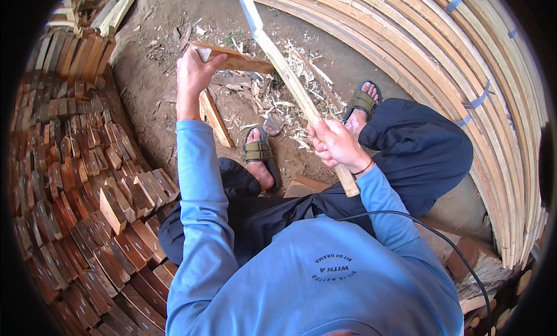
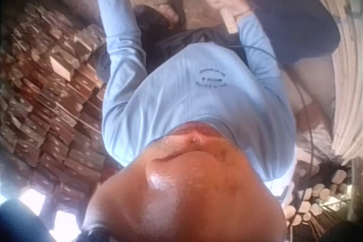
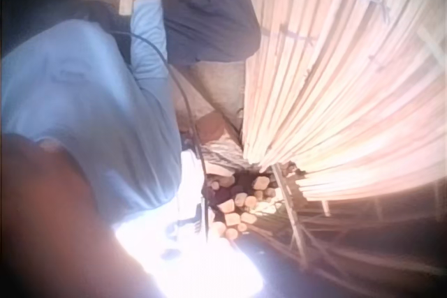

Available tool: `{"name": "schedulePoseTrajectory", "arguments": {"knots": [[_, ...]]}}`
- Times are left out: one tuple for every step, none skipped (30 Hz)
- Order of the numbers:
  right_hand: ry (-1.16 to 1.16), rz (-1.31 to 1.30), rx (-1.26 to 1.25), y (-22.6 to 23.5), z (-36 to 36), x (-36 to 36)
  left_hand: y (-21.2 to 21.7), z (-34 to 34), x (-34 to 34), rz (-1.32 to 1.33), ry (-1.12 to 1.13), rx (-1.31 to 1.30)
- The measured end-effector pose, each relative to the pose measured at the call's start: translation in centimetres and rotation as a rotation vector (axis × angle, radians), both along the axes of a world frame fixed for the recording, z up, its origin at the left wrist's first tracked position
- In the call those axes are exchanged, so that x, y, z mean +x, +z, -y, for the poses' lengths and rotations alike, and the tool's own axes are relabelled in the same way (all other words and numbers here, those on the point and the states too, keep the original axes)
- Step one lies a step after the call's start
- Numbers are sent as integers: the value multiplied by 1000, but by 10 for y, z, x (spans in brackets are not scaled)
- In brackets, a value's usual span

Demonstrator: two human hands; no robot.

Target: The person holds a piece of wood by hand and chips away at one end of it using a hatchet while sitting on the ground.

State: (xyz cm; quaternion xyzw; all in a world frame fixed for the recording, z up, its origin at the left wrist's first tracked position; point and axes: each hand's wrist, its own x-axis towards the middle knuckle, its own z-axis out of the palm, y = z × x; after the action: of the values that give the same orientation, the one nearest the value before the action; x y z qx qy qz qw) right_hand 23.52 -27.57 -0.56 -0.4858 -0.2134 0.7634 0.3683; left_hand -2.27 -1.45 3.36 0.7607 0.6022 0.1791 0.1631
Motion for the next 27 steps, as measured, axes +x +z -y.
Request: {"name": "schedulePoseTrajectory", "arguments": {"knots": [[8,320,215,2,-3,-4,-2,0,-5,-3,-17,17],[15,640,430,3,-6,-8,-4,0,-10,-6,-34,35],[-10,926,672,7,-11,-9,2,3,-11,68,-39,-44],[68,1020,697,9,-11,-14,1,3,-13,53,-17,-40],[148,1113,721,11,-8,-21,-3,3,-17,37,5,-35],[211,1174,759,-11,-4,-23,-3,3,-17,24,25,-28],[270,1238,795,-35,1,-25,3,6,-10,-46,53,9],[326,1300,833,-58,6,-27,4,8,-9,-24,42,2],[280,1229,738,-50,4,-30,3,9,-15,-8,42,-4],[241,1152,650,-33,-1,-34,1,11,-23,6,49,-9],[294,1104,542,-15,-11,-31,-9,2,-34,56,24,-27],[252,1070,634,-13,-21,-30,-7,2,-31,50,20,-19],[254,775,314,-6,-22,-27,-5,4,-28,44,17,-11],[248,472,4,3,-22,-23,-4,5,-26,39,14,-3],[198,467,51,19,-25,-18,-4,5,-29,-4,11,4],[146,460,99,31,-29,-13,-6,5,-30,-11,18,1],[93,453,148,36,-31,-11,-7,6,-32,-18,26,-1],[35,622,302,33,-31,-12,-6,5,-31,-25,27,-1],[-25,789,458,28,-29,-16,-5,5,-31,-9,28,-1],[-88,954,614,20,-27,-21,-4,6,-30,7,28,-1],[-85,925,562,5,-21,-27,-3,9,-28,24,26,-6],[62,1001,557,-16,-13,-30,-2,10,-27,16,19,-10],[210,1077,547,-37,-3,-28,0,10,-25,11,11,-16],[360,1148,544,-37,-2,-28,2,9,-24,6,6,-14],[299,1143,580,-37,-1,-27,2,8,-25,28,21,-33],[331,1119,528,-38,-5,-24,0,6,-27,50,36,-51],[366,1094,469,-33,-12,-21,-3,7,-28,72,49,-78]]}}
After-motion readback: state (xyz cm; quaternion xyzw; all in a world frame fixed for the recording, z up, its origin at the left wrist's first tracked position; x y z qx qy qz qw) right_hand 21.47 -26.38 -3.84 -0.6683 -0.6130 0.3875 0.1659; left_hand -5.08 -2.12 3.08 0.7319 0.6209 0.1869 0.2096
